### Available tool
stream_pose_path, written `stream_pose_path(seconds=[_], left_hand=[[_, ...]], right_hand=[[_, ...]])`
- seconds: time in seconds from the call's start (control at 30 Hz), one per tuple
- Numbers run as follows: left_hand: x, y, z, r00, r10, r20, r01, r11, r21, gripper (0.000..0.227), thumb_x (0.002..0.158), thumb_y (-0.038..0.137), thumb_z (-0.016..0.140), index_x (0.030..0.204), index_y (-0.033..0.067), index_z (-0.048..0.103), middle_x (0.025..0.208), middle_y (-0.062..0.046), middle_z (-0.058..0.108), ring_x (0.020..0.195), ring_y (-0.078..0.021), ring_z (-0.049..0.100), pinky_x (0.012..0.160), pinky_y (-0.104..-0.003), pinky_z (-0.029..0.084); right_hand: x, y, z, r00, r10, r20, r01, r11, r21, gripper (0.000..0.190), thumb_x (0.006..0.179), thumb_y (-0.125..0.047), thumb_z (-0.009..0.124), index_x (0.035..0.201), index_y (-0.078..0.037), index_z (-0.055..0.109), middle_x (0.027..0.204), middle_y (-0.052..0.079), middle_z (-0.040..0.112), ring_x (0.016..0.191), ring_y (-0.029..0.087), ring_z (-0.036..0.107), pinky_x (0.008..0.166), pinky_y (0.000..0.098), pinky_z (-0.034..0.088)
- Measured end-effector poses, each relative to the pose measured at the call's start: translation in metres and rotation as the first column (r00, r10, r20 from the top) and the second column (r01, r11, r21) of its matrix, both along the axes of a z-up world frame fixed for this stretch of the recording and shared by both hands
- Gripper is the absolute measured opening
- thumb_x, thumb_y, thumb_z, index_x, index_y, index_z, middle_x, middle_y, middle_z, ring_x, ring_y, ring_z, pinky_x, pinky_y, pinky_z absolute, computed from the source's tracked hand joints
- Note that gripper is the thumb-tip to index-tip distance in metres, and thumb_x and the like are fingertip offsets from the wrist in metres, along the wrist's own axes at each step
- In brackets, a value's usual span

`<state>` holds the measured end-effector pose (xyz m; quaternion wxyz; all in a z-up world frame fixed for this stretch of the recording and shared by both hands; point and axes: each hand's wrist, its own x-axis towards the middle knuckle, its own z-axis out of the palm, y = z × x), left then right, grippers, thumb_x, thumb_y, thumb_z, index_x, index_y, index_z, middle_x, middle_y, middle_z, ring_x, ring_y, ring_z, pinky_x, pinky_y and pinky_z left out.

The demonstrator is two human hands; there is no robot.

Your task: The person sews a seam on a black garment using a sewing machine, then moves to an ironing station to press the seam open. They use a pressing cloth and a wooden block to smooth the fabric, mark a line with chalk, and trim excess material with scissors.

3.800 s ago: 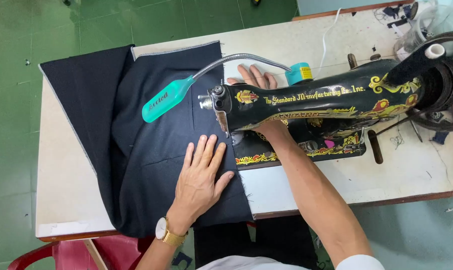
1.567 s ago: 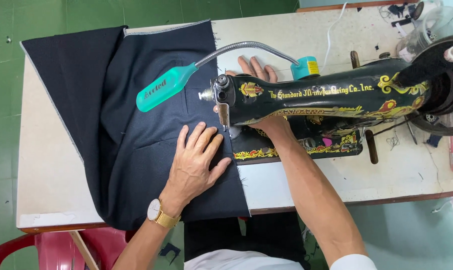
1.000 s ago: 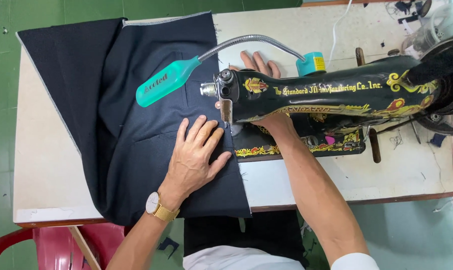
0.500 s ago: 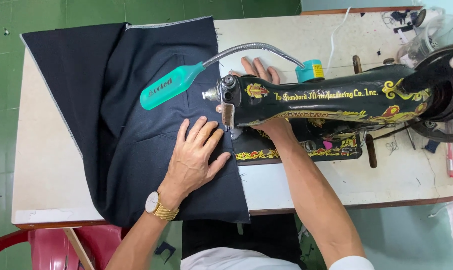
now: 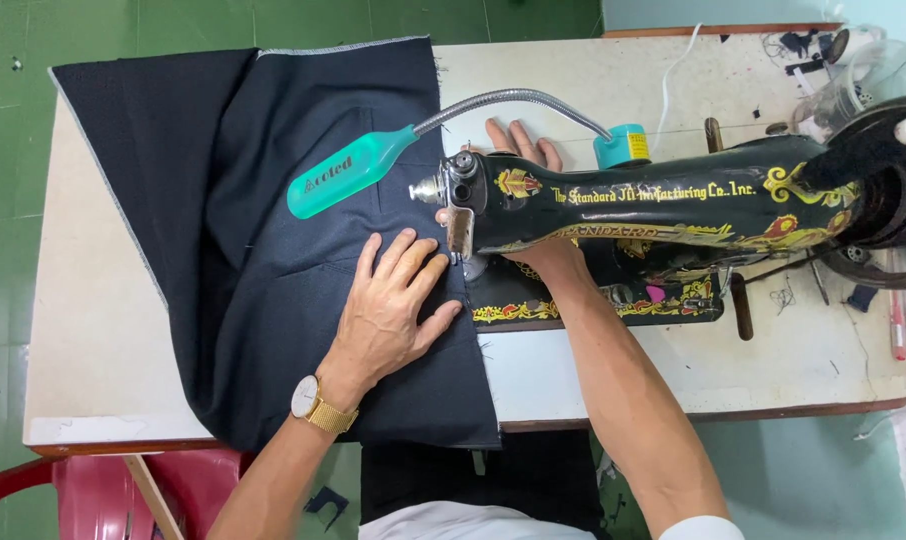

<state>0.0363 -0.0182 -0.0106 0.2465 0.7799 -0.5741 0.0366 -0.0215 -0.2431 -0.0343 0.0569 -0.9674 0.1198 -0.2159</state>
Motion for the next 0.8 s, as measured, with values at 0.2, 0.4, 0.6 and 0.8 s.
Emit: stream_pose_path(seconds=[0.2,0.4,0.6,0.8], left_hand=[[0.002,0.000,0.002,1.000,-0.007,-0.011,0.007,1.000,-0.004,0.049,0.095,0.043,0.069,0.128,0.0075,0.067,0.135,-0.017,0.062,0.139,-0.0366,0.050,0.119,-0.063,0.026],[0.005,0.000,0.000,1.000,-0.003,0.006,0.003,1.000,-0.009,0.049,0.094,0.043,0.070,0.129,0.0085,0.067,0.136,-0.016,0.061,0.138,-0.0358,0.050,0.119,-0.062,0.027],[0.008,-0.002,-0.001,1.000,-0.011,-0.007,0.011,1.000,0.005,0.049,0.094,0.042,0.070,0.129,0.0082,0.067,0.135,-0.016,0.062,0.138,-0.0367,0.050,0.119,-0.063,0.026],[0.009,-0.003,-0.002,1.000,-0.007,0.010,0.007,1.000,-0.013,0.048,0.093,0.043,0.070,0.127,0.0087,0.068,0.135,-0.015,0.062,0.138,-0.0356,0.050,0.119,-0.062,0.027]], right_hand=[[0.000,0.000,0.001,0.999,-0.001,-0.036,0.003,0.999,0.047,0.057,0.097,-0.046,0.070,0.149,-0.023,0.058,0.164,0.012,0.038,0.152,0.040,0.032,0.119,0.0654,0.016],[0.001,0.003,0.002,0.998,-0.010,-0.056,0.014,0.997,0.078,0.055,0.100,-0.045,0.067,0.151,-0.025,0.055,0.165,0.009,0.036,0.153,0.038,0.029,0.120,0.0646,0.013],[-0.002,0.004,0.008,0.996,-0.026,-0.084,0.029,0.999,0.036,0.058,0.099,-0.049,0.067,0.151,-0.028,0.054,0.165,0.009,0.036,0.152,0.038,0.032,0.119,0.0647,0.018],[-0.001,0.003,0.004,0.997,-0.020,-0.081,0.023,0.999,0.031,0.060,0.099,-0.051,0.065,0.152,-0.026,0.053,0.165,0.011,0.036,0.152,0.039,0.031,0.119,0.0645,0.018]])
